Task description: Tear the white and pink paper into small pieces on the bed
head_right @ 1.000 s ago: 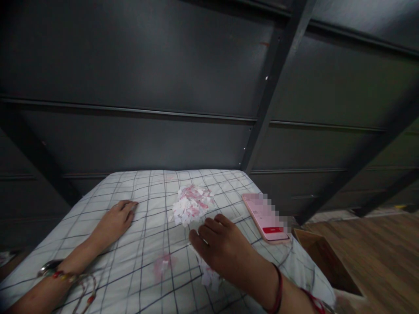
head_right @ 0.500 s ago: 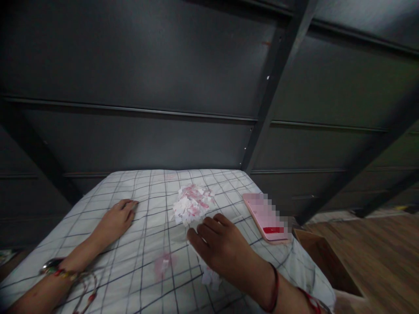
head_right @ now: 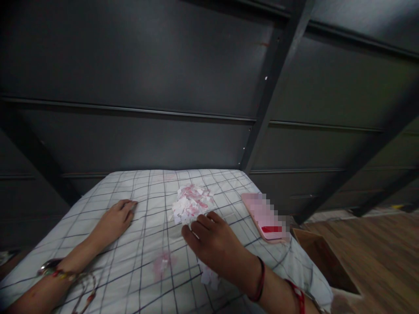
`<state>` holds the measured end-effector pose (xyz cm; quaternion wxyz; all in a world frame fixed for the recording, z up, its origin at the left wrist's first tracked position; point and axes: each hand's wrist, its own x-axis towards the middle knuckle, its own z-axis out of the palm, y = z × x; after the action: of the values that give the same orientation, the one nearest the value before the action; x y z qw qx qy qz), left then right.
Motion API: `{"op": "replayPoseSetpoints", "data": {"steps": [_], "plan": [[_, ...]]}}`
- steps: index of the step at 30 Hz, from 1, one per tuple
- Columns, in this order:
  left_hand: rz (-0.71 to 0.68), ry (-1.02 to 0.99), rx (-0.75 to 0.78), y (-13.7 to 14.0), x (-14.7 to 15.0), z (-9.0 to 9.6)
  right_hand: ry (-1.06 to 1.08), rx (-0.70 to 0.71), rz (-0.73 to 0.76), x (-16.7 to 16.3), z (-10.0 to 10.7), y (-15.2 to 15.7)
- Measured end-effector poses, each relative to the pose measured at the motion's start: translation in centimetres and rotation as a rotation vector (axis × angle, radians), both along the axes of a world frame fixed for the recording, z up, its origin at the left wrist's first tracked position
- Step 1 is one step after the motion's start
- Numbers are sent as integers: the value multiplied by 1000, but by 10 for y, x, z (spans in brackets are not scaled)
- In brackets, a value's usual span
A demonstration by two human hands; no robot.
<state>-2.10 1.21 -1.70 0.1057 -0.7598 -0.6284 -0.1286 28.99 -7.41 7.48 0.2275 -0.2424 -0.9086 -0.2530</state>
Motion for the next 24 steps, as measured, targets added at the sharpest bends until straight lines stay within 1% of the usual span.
{"op": "replayPoseSetpoints", "data": {"steps": [3,6,8,10,12,14,19,22,24], "plan": [[-12,2,0,-1,0,1,-17,-33,-3,2,1,-1],[-5,13,-17,-1,0,3,-34,-66,10,7,7,-7],[-3,11,-17,-2,0,2,-17,-46,11,12,12,-11],[-6,-6,-4,-1,-1,0,-1,0,-19,19,15,-14],[-8,-22,9,0,-2,-2,-19,30,-64,25,16,-16],[-13,-24,13,0,-3,-3,-44,35,-80,27,13,-17],[-13,10,-1,2,-3,-2,-23,14,-18,15,2,-18],[-15,16,-19,2,-2,0,-3,-33,18,8,4,-19],[-13,14,-17,1,-2,0,10,-26,35,9,7,-18]]}}
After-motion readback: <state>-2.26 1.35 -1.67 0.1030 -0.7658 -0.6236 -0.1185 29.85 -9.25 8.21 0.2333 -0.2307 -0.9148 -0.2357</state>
